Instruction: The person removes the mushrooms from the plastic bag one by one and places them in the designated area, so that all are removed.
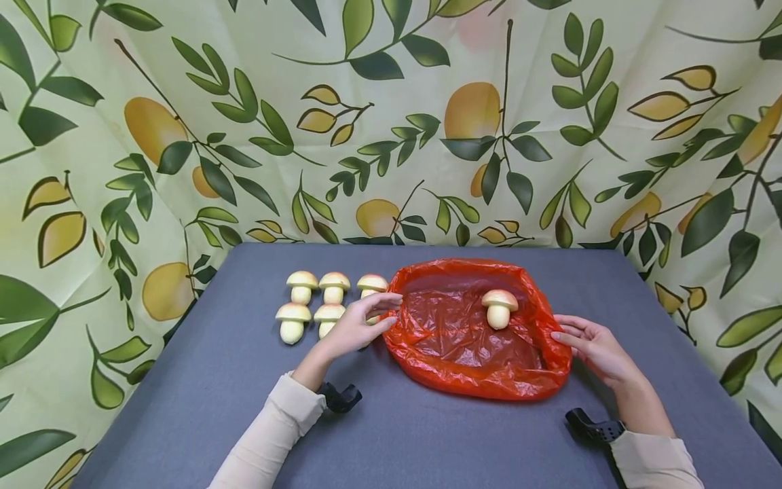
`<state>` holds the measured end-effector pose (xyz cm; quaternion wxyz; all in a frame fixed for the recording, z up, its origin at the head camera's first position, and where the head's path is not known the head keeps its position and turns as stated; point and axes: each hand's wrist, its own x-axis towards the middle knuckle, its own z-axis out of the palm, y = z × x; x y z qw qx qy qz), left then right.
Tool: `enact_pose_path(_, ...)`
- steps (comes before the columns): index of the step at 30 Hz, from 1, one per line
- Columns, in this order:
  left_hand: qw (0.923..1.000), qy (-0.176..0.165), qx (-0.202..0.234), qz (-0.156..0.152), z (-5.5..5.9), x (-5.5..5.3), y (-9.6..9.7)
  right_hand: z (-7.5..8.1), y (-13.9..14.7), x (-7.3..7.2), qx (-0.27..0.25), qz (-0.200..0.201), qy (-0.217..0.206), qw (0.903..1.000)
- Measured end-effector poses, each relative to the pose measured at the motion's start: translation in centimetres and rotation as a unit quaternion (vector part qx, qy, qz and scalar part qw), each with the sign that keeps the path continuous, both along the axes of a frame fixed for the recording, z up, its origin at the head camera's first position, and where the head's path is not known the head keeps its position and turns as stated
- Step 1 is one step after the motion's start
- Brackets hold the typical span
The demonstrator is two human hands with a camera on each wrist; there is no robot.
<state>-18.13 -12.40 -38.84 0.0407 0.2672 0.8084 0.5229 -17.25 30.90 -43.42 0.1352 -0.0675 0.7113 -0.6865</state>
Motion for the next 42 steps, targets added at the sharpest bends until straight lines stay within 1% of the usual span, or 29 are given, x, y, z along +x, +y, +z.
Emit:
enact_pose_path(9,0.9992,-0.015,-0.007,-0.037,-0.3,0.0,2.5,0.0,0.1,0.1,0.005,0.002,-0.002,1.0)
enact_pose_path(13,0.9989,-0.012,-0.008,-0.045,-0.3,-0.1,3.5,0.1,0.1,0.1,0.008,0.0,-0.003,1.0)
enact_pose_path(15,0.9988,-0.018,-0.005,-0.045,-0.4,-0.1,4.0,0.1,0.2,0.1,0.011,-0.001,-0.004,0.9999)
enact_pose_path(19,0.9987,-0.034,0.004,-0.039,-0.5,-0.2,5.2,0.0,0.2,0.1,0.014,-0.002,-0.003,0.9999)
enact_pose_path(23,0.9985,-0.044,0.007,-0.032,-0.7,-0.2,6.3,0.0,0.1,0.0,0.006,0.003,0.0,1.0)
enact_pose_path(26,0.9983,-0.05,0.016,-0.027,-0.8,-0.3,7.0,-0.1,0.1,0.0,-0.002,0.008,0.003,1.0)
enact_pose_path(29,0.9976,-0.061,0.029,-0.016,-1.0,-0.3,8.0,-0.1,0.1,0.0,-0.004,0.013,0.007,0.9999)
enact_pose_path(37,0.9968,-0.068,0.041,0.007,-1.5,-0.6,10.5,0.2,0.0,0.1,0.003,0.008,0.005,0.9999)
enact_pose_path(42,0.9961,-0.066,0.054,0.021,-1.8,-1.0,11.8,0.4,-0.1,0.2,0.006,0.007,0.001,1.0)
